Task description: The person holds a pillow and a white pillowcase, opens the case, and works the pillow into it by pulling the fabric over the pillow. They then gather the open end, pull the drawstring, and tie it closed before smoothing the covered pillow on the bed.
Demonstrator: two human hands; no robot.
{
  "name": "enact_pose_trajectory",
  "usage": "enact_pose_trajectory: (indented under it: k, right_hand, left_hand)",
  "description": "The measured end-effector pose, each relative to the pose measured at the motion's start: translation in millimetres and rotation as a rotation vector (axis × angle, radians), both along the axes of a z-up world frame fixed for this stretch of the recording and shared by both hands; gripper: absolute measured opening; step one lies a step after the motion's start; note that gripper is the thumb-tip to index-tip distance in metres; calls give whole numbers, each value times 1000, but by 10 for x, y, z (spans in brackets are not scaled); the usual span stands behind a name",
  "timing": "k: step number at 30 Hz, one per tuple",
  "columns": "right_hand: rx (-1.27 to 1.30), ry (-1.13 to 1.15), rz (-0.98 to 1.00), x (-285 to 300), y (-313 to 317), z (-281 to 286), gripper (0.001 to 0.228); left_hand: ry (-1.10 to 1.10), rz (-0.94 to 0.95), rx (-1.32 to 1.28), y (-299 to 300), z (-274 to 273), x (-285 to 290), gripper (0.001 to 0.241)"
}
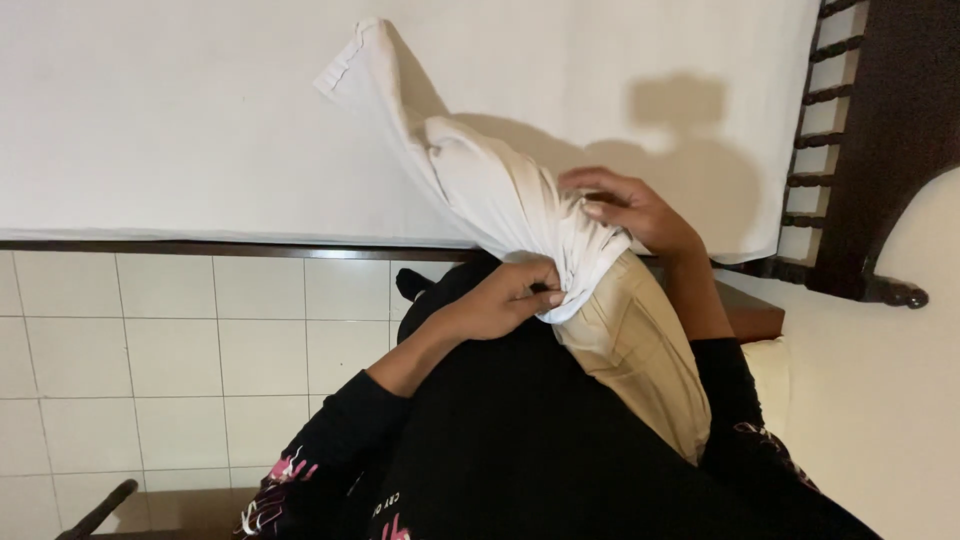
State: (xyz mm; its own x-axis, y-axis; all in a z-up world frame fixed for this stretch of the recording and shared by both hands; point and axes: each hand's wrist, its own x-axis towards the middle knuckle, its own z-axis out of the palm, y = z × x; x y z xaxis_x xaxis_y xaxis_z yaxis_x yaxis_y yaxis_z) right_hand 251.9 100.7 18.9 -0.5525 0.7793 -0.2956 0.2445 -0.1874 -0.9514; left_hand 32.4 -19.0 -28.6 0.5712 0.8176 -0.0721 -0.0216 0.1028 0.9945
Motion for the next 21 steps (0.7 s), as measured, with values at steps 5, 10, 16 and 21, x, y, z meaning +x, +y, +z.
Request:
enact_pose_trajectory:
  k: [5, 10, 16, 21]
  right_hand:
    - [-104, -188, 191, 405, 7, -520, 19]
    - [-258, -134, 221, 419, 73, -568, 27]
    - [-340, -30, 141, 330, 75, -554, 19]
    - [-228, 65, -72, 73, 94, -375, 14]
  left_hand:
    - [-55, -32, -115, 130, -178, -216, 17]
    - [7, 619, -195, 212, -307, -198, 14]
    - [209, 568, 74, 164, -307, -165, 13]
    - [-13, 215, 140, 33, -121, -24, 12]
